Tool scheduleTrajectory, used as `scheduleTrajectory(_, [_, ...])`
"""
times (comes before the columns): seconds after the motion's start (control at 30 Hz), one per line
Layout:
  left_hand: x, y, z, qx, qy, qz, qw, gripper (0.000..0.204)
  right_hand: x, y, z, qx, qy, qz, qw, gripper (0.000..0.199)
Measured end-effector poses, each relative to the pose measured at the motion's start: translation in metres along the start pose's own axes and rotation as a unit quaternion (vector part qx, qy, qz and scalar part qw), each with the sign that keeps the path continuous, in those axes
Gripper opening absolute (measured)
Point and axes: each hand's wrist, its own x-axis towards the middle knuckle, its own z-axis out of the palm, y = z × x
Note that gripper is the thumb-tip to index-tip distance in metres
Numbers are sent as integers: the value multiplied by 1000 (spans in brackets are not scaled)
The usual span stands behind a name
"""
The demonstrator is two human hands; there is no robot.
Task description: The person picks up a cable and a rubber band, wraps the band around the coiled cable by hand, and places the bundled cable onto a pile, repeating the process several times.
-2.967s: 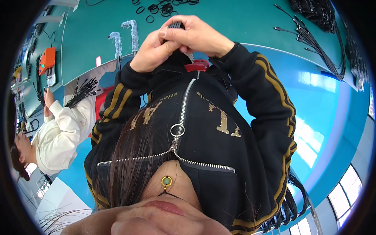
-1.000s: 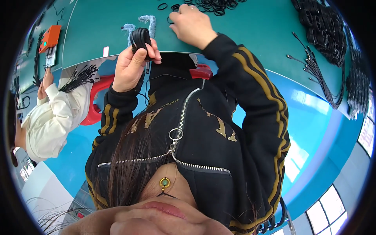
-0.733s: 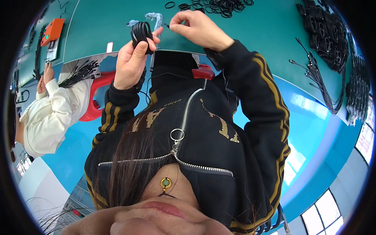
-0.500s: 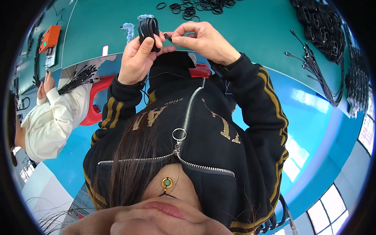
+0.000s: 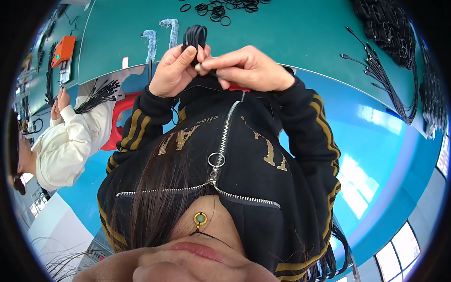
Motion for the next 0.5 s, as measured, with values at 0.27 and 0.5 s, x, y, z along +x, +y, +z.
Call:
scheduleTrajectory(0.27, [8,6,8,158,-54,-73,983,26,-8,-62,-17,-555,114,-37,823,67])
scheduleTrajectory(0.5, [16,11,16,272,-179,-103,940,25,15,-59,-13,-551,-5,-73,832,45])
